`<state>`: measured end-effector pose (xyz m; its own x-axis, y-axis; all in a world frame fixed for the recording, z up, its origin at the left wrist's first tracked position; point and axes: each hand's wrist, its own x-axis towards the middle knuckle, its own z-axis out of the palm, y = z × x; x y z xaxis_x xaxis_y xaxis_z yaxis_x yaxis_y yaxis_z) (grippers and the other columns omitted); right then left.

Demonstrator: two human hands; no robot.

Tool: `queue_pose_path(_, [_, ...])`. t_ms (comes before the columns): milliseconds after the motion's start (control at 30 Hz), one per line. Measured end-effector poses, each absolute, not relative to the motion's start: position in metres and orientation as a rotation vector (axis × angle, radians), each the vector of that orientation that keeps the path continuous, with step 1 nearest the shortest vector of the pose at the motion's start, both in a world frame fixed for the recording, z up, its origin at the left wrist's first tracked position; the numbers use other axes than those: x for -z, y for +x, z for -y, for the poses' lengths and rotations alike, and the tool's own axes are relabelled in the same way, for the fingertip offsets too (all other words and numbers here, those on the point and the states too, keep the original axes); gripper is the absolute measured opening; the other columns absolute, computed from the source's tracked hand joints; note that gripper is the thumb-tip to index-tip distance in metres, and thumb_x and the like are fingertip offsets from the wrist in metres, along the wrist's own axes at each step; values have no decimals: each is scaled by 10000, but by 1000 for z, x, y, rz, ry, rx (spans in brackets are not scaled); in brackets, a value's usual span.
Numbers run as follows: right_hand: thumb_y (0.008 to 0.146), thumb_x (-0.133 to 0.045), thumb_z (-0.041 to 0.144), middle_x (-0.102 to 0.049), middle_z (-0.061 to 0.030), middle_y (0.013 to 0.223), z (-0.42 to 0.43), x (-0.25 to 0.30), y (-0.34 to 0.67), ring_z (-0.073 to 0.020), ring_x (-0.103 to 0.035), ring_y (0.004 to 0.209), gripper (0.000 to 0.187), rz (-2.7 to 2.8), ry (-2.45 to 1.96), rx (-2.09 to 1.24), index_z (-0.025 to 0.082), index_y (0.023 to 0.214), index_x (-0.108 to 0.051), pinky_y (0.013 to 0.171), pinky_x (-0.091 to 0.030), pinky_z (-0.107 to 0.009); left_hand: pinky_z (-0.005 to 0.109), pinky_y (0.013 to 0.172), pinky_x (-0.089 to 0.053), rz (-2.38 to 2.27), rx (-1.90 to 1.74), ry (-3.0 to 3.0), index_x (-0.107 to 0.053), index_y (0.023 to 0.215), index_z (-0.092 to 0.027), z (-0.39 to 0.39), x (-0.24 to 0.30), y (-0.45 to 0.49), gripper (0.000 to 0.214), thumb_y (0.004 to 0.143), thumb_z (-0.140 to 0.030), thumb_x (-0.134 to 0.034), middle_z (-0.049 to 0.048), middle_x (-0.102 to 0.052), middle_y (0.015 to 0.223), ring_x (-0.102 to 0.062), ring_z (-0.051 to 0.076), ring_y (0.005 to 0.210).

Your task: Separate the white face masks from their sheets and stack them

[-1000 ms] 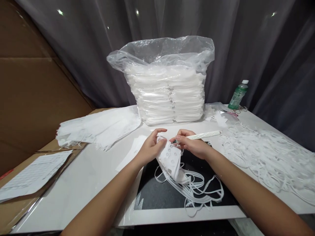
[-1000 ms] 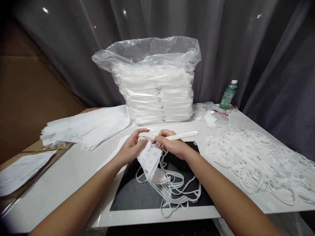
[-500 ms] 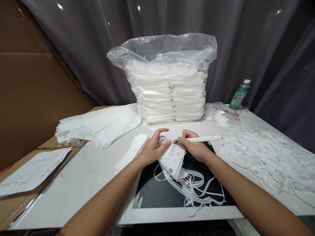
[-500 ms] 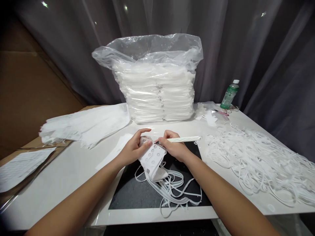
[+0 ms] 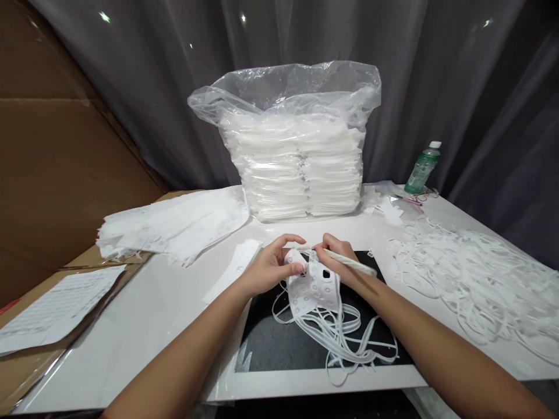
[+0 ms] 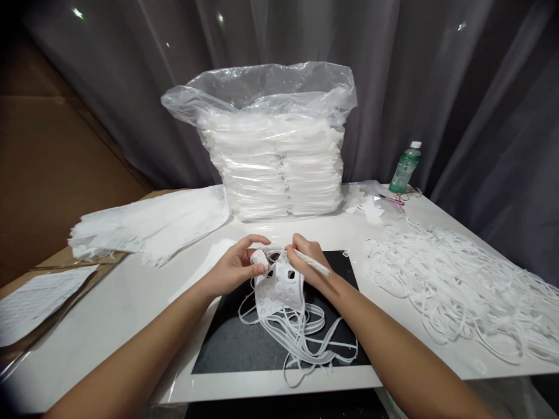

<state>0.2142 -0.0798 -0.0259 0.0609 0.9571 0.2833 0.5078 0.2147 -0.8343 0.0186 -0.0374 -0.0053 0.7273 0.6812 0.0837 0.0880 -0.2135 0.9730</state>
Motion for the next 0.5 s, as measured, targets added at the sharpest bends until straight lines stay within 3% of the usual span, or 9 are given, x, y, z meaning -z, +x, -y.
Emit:
queue_pose_path(200, [833, -479, 386, -443, 58, 591, 76, 31, 220, -133, -431, 573, 255, 1527, -1398, -575, 230, 652, -393, 538, -301, -241, 387, 839, -435, -925, -608, 2270, -623, 900, -222, 36, -6, 16, 198, 852, -406, -569, 38, -559, 900, -517, 209, 887])
queue_pose_path(267, [818, -486, 389, -433, 59, 584, 73, 36, 223, -135, -429, 578, 260, 1511, -1425, -594, 230, 639, -386, 549, -301, -245, 444, 967, -360, -1020, -852, 2339, -622, 803, -211, 34, -13, 13, 228, 820, -438, -609, 75, -495, 1037, -438, 254, 1066])
queue_pose_path(333, [793, -495, 384, -401, 62, 563, 68, 43, 227, -136, -410, 566, 273, 1450, -1478, -602, 231, 613, -359, 538, -284, -248, 427, 1003, -340, -1038, -1225, 2293, -609, 754, -210, 31, -26, 4, 300, 779, -505, -654, 75, -445, 1104, -402, 258, 1128])
queue_pose_path(433, [758, -507, 380, -366, 65, 546, 58, 53, 236, -138, -375, 556, 285, 1362, -1530, -602, 234, 590, -330, 520, -255, -251, 281, 830, -449, -766, -1696, 1776, -583, 826, -273, 28, -54, -21, 304, 789, -569, -645, -22, -499, 1028, -514, 138, 920])
queue_pose_path(500, [741, -513, 380, -361, 66, 542, 53, 59, 240, -139, -363, 553, 282, 1317, -1542, -606, 234, 583, -331, 518, -245, -252, 143, 602, -408, -592, -1755, 1463, -586, 857, -333, 29, -73, -44, 226, 821, -552, -628, -99, -532, 881, -482, 42, 678])
